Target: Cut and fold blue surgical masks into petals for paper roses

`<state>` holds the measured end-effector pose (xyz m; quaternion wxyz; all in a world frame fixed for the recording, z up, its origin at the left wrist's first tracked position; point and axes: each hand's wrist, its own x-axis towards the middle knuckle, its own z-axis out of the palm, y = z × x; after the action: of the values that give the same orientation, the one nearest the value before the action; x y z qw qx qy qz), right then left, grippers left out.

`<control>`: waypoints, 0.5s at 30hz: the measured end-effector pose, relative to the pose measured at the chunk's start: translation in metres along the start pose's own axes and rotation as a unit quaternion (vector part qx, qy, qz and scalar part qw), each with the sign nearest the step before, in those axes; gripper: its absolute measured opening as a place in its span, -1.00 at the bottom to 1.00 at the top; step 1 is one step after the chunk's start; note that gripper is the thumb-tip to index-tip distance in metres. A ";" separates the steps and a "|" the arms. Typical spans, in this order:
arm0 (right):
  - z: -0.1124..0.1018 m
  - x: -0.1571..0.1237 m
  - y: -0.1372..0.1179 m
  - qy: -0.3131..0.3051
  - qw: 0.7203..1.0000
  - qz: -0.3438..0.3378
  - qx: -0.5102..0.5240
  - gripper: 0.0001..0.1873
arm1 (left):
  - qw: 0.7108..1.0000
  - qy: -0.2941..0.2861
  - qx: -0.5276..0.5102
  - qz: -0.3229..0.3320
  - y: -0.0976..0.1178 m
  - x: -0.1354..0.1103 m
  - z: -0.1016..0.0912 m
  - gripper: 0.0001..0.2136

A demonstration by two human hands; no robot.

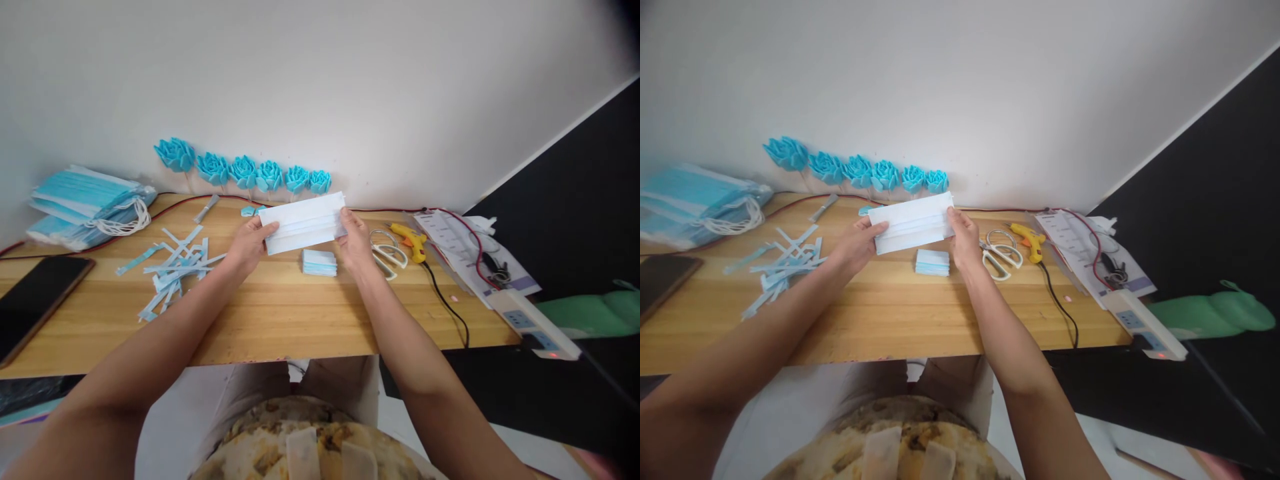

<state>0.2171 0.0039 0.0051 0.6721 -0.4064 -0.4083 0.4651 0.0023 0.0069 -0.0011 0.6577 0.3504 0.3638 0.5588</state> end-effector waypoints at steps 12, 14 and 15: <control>0.026 -0.023 0.012 -0.105 0.977 0.116 0.142 -0.46 | 0.999 -0.026 0.003 0.045 -0.015 -0.014 0.015 -0.54; 0.025 -0.020 0.013 -0.049 0.983 0.112 0.140 -0.52 | 0.995 -0.024 0.074 0.058 -0.013 -0.015 0.017 -0.49; 0.023 -0.018 0.012 -0.027 0.984 0.111 0.138 -0.54 | 0.990 -0.025 0.117 0.075 -0.008 -0.015 0.018 -0.49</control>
<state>0.1878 -0.0066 -0.0017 0.6548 -0.3393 -0.3110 0.5995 0.0204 -0.0102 0.0025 0.5775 0.4649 0.3825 0.5514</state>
